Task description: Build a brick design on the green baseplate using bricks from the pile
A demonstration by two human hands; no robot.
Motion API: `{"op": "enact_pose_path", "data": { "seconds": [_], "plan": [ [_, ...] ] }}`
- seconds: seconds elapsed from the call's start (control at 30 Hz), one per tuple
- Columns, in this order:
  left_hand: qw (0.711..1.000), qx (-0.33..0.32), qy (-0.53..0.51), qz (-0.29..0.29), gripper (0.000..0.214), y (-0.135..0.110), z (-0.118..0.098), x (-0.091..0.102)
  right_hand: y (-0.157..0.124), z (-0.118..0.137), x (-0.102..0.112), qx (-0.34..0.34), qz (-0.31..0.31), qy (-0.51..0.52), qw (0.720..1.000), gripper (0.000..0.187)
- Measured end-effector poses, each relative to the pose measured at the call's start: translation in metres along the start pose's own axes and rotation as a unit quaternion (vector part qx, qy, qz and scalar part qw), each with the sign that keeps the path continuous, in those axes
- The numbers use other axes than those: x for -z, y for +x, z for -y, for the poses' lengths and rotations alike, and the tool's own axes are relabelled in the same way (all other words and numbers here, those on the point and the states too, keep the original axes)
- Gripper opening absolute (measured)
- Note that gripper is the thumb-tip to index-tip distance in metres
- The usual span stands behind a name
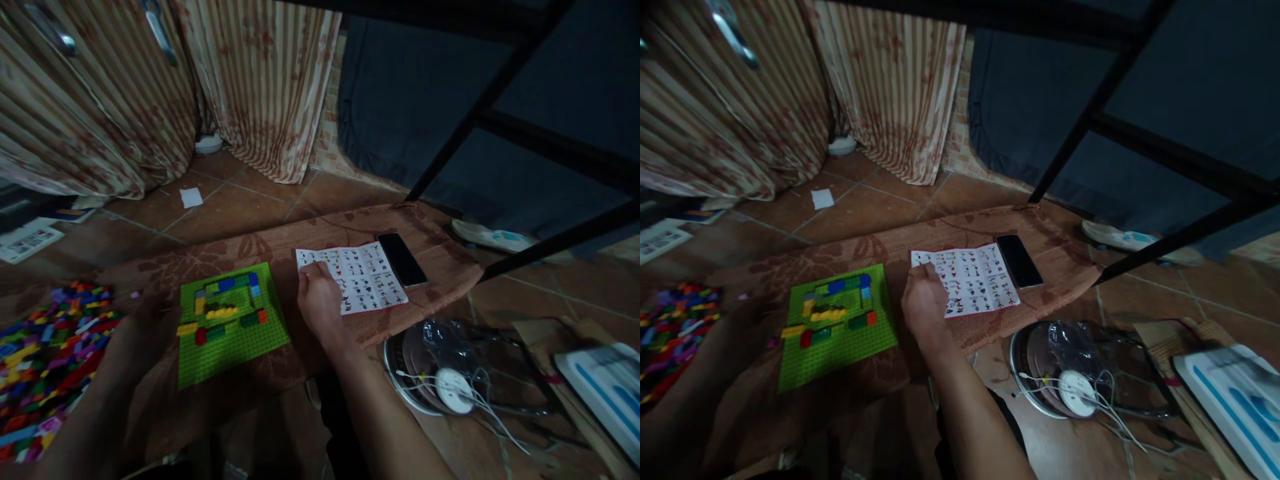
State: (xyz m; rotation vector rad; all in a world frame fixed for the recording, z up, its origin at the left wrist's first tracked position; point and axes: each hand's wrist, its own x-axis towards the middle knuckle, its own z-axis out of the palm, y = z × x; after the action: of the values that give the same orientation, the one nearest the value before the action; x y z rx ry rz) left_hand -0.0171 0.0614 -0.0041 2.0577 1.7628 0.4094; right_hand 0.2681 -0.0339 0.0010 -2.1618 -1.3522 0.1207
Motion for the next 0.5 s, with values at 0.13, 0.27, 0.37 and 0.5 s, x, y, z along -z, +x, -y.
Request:
{"op": "enact_pose_path", "data": {
  "seconds": [0.13, 0.27, 0.37, 0.5],
  "plan": [
    [0.997, 0.049, -0.046, 0.025, 0.051, -0.001, -0.001, 0.004, 0.017, -0.057, 0.036, -0.087, -0.133, -0.009, 0.987, 0.028],
    [0.998, 0.050, -0.029, -0.010, 0.050, 0.001, 0.007, 0.005, 0.022, -0.117, 0.065, -0.191, -0.152, -0.105, 0.964, 0.034],
    [0.997, 0.052, -0.035, -0.034, 0.053, 0.001, 0.006, 0.003, 0.014, -0.143, 0.075, -0.224, -0.075, -0.168, 0.957, 0.036],
    [0.996, 0.038, -0.067, -0.054, 0.055, -0.002, -0.007, 0.001, 0.006, -0.155, 0.078, -0.247, -0.001, -0.200, 0.948, 0.040]
  ]
}}
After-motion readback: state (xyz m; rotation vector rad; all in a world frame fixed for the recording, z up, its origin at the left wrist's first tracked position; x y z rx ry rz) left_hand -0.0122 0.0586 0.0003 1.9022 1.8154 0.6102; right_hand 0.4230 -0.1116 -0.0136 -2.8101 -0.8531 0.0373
